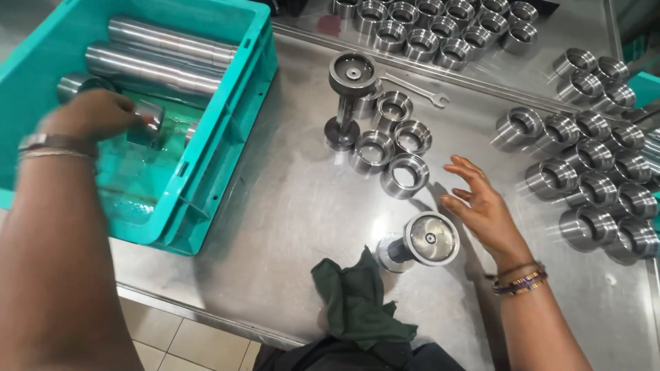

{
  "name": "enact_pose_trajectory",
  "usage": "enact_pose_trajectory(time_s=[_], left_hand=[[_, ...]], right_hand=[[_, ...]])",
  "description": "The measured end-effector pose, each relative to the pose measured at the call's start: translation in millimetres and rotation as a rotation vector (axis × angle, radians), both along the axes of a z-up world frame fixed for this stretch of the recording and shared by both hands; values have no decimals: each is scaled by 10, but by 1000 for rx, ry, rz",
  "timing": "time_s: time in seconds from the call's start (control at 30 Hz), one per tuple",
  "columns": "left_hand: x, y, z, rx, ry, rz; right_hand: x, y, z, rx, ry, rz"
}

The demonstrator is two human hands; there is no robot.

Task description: Inspecting and assembling cylindrical metal industrial components at a workstation.

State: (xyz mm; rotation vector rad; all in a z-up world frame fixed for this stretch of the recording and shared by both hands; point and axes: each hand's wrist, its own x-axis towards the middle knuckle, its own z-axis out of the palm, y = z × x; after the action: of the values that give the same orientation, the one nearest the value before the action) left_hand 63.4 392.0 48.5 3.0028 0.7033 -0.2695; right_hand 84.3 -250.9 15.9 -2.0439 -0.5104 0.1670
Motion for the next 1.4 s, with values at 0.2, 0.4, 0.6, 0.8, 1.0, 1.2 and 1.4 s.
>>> enact_pose_trajectory(time_s=[0.2,0.4,0.6,0.8,1.0,1.2,1.4], left_hand=[[-268,-391,464,-1146,-491,151],[-443,-1395,856,-1782,-787,-181],[-739,-2966,1303,-656,-740,-947],[-789,-3679,1220,-545,-741,-1401],[-756,-3653,734,-844,-795,-1225],[-707,-3766,-160,-1363,-189,-791],[-682,-3913,-548,-1398,-350,-886]], right_hand=[[-216,-181,64,318,66,-75],[-321,129,565,380,55,-5],[-477,485,1417,356,-4,296],[-504,516,1732,-170,-284,475],[-624,357,1550,-341,-275,379],[-718,380,1227,-281,-265,349],[-716,457,1126,-279,-233,351]])
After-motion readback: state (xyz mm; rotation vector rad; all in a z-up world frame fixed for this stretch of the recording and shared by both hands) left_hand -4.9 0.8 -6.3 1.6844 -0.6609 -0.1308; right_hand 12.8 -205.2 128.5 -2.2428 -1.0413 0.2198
